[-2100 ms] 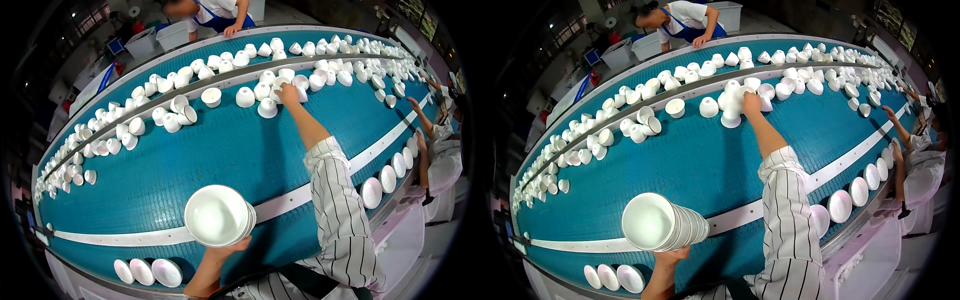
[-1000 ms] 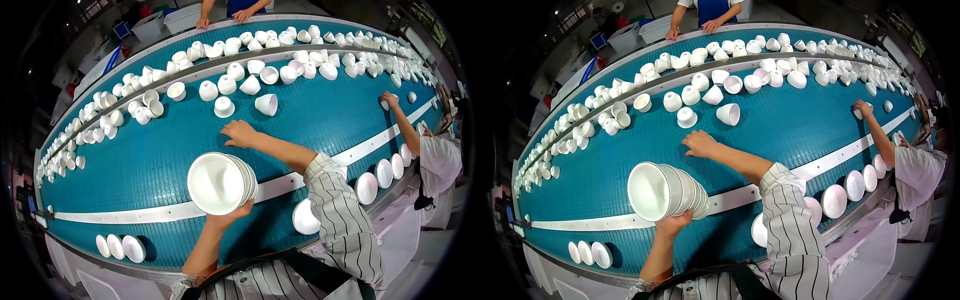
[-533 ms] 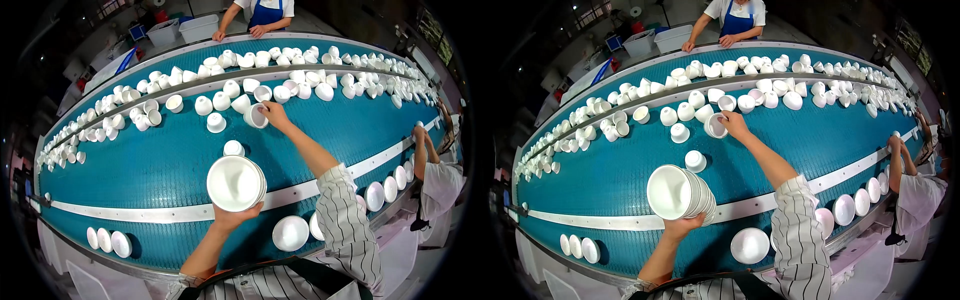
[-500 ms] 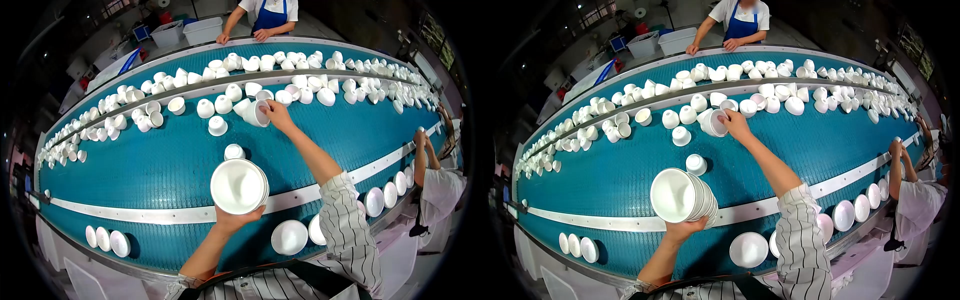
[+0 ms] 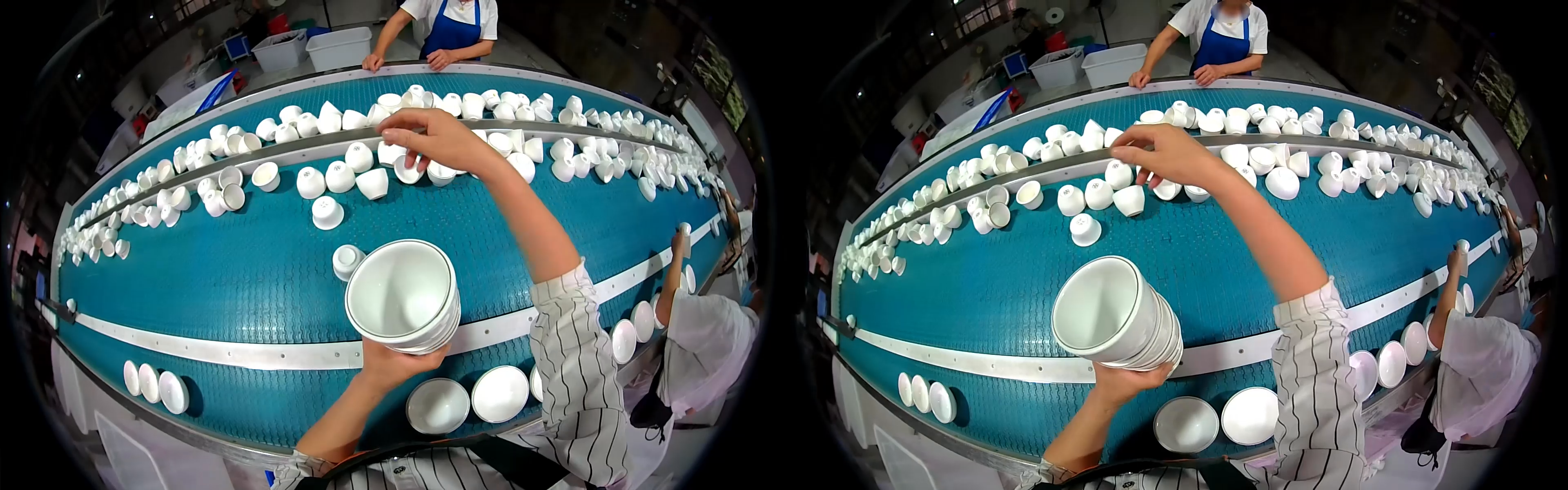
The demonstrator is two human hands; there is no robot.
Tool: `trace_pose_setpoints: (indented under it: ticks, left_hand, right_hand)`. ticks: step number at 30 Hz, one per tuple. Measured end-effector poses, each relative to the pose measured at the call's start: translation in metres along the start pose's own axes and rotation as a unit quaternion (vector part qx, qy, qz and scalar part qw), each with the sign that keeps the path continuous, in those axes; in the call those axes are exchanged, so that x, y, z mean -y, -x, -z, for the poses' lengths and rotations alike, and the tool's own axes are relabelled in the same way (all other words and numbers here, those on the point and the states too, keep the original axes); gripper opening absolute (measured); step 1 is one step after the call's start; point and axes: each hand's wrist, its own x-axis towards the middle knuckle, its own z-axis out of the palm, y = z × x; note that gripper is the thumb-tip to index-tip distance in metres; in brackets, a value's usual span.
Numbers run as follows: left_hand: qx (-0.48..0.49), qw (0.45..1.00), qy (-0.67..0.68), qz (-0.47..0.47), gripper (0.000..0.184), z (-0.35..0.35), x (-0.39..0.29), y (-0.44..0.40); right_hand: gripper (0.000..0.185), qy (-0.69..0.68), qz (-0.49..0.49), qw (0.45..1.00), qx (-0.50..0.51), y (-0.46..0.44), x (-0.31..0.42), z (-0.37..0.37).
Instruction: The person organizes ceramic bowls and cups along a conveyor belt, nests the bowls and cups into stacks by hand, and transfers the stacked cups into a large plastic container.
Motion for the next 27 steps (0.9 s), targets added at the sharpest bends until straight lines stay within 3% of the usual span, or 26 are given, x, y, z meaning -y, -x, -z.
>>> trace_pose_setpoints:
  ticks: [1,2,4,5,7,10,11,14,19,21,24,27]
  left_hand:
    - [0.022,0.999,-0.016,0.042,0.064,-0.002,0.001,0.002]
    - [0.024,0.998,-0.022,0.047,0.064,-0.008,0.003,0.004]
    - [0.029,0.998,-0.037,0.049,0.064,-0.019,0.006,0.003]
    - [0.026,0.998,-0.046,0.025,0.064,-0.025,0.006,0.001]
    - [0.03,0.998,-0.06,-0.006,0.062,-0.034,0.002,-0.004]
    - [0.034,0.994,-0.098,-0.027,0.062,-0.049,0.008,-0.002]
    - [0.025,0.996,-0.082,-0.016,0.062,-0.054,0.01,-0.003]
    - [0.001,0.995,-0.081,-0.057,0.06,-0.076,0.006,-0.014]
    - [0.013,0.998,-0.046,-0.029,0.064,-0.102,0.012,-0.016]
    - [0.019,0.999,-0.032,-0.021,0.064,-0.113,0.009,-0.02]
    - [0.054,0.996,-0.064,-0.02,0.066,-0.13,0.011,-0.025]
    - [0.06,0.997,-0.054,0.006,0.084,-0.146,0.017,-0.026]
  right_hand:
    - [0.035,0.103,-0.003,0.991,-0.085,-0.021,-0.049,0.003]
    - [0.027,0.349,-0.009,0.925,-0.15,-0.036,-0.111,0.005]
    - [0.029,0.473,-0.182,0.855,-0.11,-0.046,-0.219,-0.001]
    - [0.031,0.479,-0.212,0.845,-0.112,-0.038,-0.246,-0.004]
    - [0.027,0.392,-0.258,0.857,-0.213,-0.024,-0.291,-0.012]
    - [0.026,0.032,-0.302,0.938,-0.165,-0.015,-0.324,0.003]
    - [0.028,-0.111,-0.328,0.923,-0.165,-0.002,-0.294,0.01]
    - [0.023,-0.186,-0.195,0.951,-0.151,0.028,-0.185,0.051]
    - [0.034,-0.037,-0.058,0.997,-0.028,0.091,0.035,0.116]
    - [0.046,0.048,0.012,0.999,0.019,0.113,0.067,0.128]
    - [0.047,0.126,-0.024,0.98,0.155,0.138,0.098,0.128]
    - [0.045,0.246,-0.013,0.939,0.242,0.148,0.082,0.132]
